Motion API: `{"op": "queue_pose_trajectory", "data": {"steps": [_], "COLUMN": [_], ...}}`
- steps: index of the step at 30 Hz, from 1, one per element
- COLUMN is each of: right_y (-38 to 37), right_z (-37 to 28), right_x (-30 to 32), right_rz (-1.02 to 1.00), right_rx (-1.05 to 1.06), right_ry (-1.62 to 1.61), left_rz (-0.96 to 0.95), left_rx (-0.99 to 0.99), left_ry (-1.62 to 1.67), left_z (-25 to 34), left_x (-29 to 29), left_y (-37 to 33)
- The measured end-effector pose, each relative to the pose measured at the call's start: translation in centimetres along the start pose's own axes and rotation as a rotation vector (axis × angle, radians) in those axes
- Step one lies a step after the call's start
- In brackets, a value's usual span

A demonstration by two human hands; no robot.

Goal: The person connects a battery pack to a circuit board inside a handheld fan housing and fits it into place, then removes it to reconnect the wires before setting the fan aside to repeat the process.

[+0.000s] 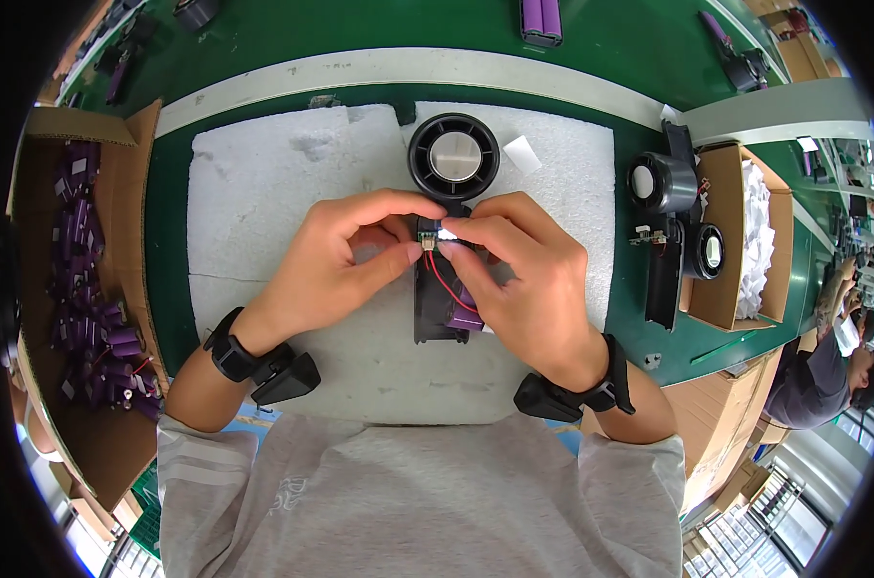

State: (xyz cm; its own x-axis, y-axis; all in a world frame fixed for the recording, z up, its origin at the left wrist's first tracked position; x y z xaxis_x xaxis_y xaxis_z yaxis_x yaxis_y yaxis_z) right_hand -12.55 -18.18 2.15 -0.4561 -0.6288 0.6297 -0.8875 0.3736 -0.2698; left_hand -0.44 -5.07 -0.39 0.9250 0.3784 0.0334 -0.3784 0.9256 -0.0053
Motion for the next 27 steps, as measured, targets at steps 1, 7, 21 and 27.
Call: {"op": "queue_pose_trajectory", "data": {"steps": [1,7,21,27], "right_y": [0.0,0.1,-0.4,-0.1], "right_z": [-0.1,-0.2,0.5,0.9], "right_x": [0.0,-0.1,0.5,0.9], "right_rz": [-0.008,-0.022,-0.117,-0.352], "right_rx": [0.007,0.040,-0.192,-0.278], "right_ry": [0.015,0.071,-0.007,0.029], "left_rz": [0.021,0.072,0.051,0.013], "left_rx": [-0.012,-0.027,-0.130,-0.159], "left_ry": [0.004,0.003,-0.323,-0.394], "left_z": [0.0,-0.1,1.1,1.2], "left_x": [0.0,-0.1,-0.1,-0.2], "left_y": [0.0,-0.1,-0.2,-0.1]}}
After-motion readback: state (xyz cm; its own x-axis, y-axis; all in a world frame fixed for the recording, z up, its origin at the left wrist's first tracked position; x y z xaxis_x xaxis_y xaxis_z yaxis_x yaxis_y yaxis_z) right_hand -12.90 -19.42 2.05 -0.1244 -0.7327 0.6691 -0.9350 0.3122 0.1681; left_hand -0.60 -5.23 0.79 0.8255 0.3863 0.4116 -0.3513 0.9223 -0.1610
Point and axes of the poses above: each hand's wrist, its own y-axis away from the middle knuckle, its own x-axis out of the back of the hand, z = x × y, the point moved 3 cm from there along -y, towards the middle knuckle, and after that the axes turned 2 degrees about y, right-handed, at the moved point
